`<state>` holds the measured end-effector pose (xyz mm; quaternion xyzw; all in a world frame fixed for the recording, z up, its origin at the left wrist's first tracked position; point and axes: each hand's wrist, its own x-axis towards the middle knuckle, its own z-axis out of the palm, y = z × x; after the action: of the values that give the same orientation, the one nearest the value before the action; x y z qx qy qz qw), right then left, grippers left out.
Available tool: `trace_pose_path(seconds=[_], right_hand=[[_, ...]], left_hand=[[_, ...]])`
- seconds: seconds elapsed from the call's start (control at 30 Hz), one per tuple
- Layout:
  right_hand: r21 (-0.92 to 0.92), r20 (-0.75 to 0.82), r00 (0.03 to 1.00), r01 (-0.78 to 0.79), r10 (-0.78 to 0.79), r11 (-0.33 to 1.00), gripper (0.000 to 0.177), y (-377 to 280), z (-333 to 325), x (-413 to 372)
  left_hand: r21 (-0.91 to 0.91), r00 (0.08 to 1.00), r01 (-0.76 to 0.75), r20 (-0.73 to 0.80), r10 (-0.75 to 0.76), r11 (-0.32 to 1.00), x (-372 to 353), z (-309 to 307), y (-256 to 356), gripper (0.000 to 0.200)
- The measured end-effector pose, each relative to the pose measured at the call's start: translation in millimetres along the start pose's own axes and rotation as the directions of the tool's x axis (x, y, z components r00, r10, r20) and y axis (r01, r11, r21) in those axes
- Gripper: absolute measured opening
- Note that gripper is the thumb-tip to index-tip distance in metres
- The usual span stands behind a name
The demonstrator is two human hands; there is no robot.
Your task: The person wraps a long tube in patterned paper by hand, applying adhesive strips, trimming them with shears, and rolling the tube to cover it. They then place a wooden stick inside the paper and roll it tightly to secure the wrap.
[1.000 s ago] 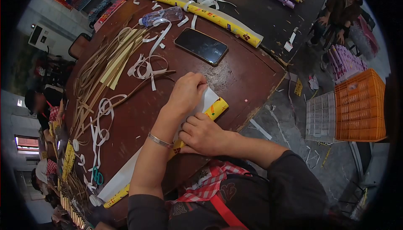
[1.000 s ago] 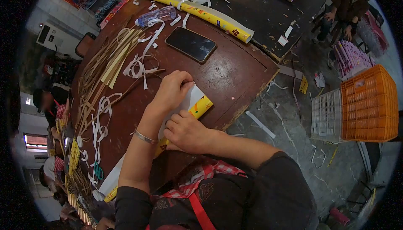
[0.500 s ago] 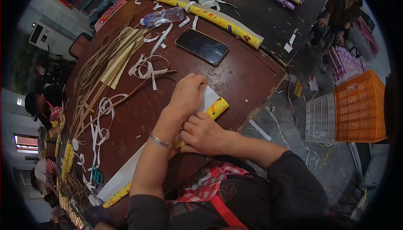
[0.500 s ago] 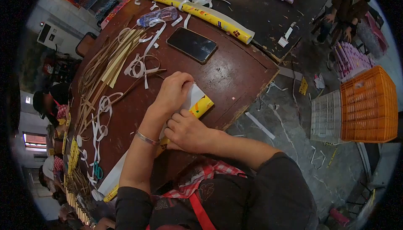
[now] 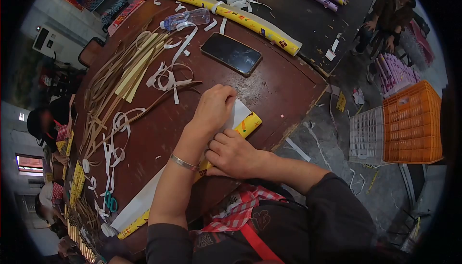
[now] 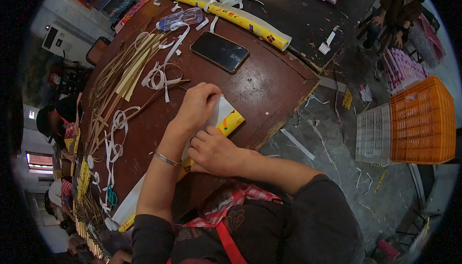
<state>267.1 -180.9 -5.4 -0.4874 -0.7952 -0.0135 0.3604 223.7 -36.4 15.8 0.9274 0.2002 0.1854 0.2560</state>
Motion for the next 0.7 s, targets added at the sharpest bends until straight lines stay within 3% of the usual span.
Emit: trace_pose_path(seconds=[0.23, 0.7], right_hand=[[-0.002, -0.005, 1.000, 0.003, -0.003, 1.000, 0.038, 0.6, 0.4, -0.2], [-0.006, -0.022, 1.000, 0.015, -0.015, 1.000, 0.038, 1.0, -0.6, 0.3]], left_hand=[[0.005, 0.996, 0.072, 0.052, -0.072, 0.997, 5.7, -0.6, 3.6, 0.013], [-0.021, 0.999, 0.001, 0.034, 0.000, 1.000, 0.3, -1.8, -1.8, 0.009]])
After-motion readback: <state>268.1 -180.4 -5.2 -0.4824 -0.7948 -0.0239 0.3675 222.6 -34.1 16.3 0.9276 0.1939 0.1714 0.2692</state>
